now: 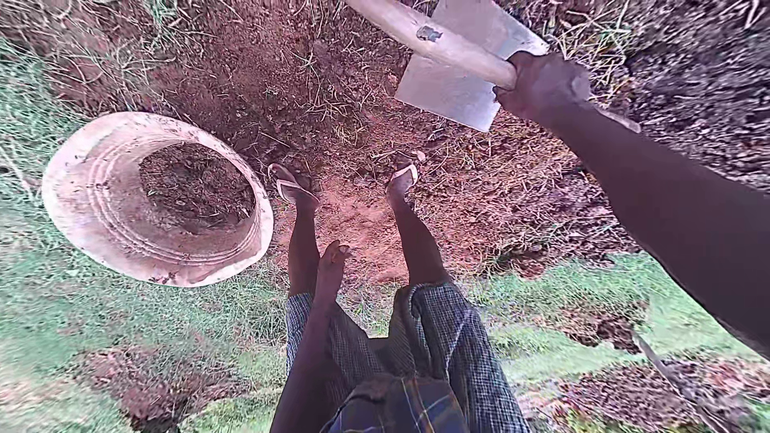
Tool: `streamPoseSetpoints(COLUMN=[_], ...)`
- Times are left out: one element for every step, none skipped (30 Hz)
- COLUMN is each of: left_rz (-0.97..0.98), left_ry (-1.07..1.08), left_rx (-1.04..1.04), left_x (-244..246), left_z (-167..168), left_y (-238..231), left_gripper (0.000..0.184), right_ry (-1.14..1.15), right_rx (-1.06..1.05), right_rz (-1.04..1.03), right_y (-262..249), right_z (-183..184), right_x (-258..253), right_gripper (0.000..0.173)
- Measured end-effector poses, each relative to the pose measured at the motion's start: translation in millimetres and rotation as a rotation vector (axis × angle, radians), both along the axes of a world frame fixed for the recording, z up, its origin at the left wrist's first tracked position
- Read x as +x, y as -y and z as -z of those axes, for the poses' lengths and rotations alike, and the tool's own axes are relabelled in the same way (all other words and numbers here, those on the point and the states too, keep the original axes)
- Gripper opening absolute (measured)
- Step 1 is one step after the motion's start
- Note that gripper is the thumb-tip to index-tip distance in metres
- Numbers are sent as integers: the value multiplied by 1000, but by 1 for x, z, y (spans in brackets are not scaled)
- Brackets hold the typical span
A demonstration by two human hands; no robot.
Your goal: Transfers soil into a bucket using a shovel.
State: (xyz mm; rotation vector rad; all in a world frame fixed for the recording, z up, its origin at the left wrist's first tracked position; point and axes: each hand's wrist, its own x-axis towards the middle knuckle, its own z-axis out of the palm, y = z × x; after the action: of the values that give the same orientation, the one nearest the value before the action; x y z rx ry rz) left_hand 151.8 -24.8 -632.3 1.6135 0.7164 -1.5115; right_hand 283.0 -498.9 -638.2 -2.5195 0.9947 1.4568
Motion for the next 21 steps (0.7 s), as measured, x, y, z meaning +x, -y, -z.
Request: streamPoseSetpoints(left_rz=[-8, -21, -31, -35, -40, -40, -36, -29, -26, -26, -29, -35, -36, -36, -37, -40, -42, -44, -49, -53, -55], left_ry=[0, 1, -4, -11, -19, -22, -23, -25, -27, -27, -28, -32, -33, -35, -36, -40, -41, -38, -34, -34, -36], left_rx=[5, 10, 15, 18, 18, 18, 15, 12, 11, 10, 8, 8, 11, 11, 13, 15, 18, 17, 13, 11, 8], left_x=[-1, -2, -2, -2, -3, -3, -3, -3, -3, -3, -3, -3, -2, -1, 0, 1, 1, 2, 2, 1, 1], left_z=[0, 0, 0, 1, 2, 2, 2, 2, 3, 3, 4, 4, 4, 4, 4, 4, 3, 3, 4, 4, 3], left_y=[0, 0, 0, 0, 1, 1, 1, 1, 2, 2, 3, 3, 3, 3, 3, 3, 4, 6, 7, 8, 9], left_gripper=[47, 46, 45, 45, 45, 46, 46, 46, 45, 45, 44, 45, 45, 45, 45, 45, 45, 45, 44, 44, 44], right_ry=[0, 4, 7, 6, 5, 3, -1, -5, -9, -11, -14, -20, -23, -22, -20, -16, -16, -20, -20, -18, -17], right_rx=[3, 13, 18, 17, 11, 5, 0, -3, -5, -6, -6, -5, -7, -10, -11, -9, -8, -7, -7, -5, 0], right_rz=[-4, -6, -10, -16, -17, -13, -10, -8, -7, -5, -5, -4, -11, -16, -16, -15, -12, -8, -6, -8, -10], right_y=[0, 0, 0, 1, 1, 2, 2, 2, 3, 3, 3, 3, 3, 4, 5, 5, 6, 7, 8, 8, 8], right_z=[0, 0, 0, 0, 2, 3, 4, 4, 3, 3, 3, 4, 4, 5, 5, 5, 5, 5, 5, 5, 5], right_x=[-1, -2, -2, -2, -2, -3, -3, -3, -3, -2, -1, 0, 0, 0, 0, -1, -2, -2, -2, -2, -2], right_gripper=[43, 44, 44, 44, 45, 45, 45, 44, 44, 43, 43, 43, 42, 42, 41, 41, 40, 41, 41, 41, 41])
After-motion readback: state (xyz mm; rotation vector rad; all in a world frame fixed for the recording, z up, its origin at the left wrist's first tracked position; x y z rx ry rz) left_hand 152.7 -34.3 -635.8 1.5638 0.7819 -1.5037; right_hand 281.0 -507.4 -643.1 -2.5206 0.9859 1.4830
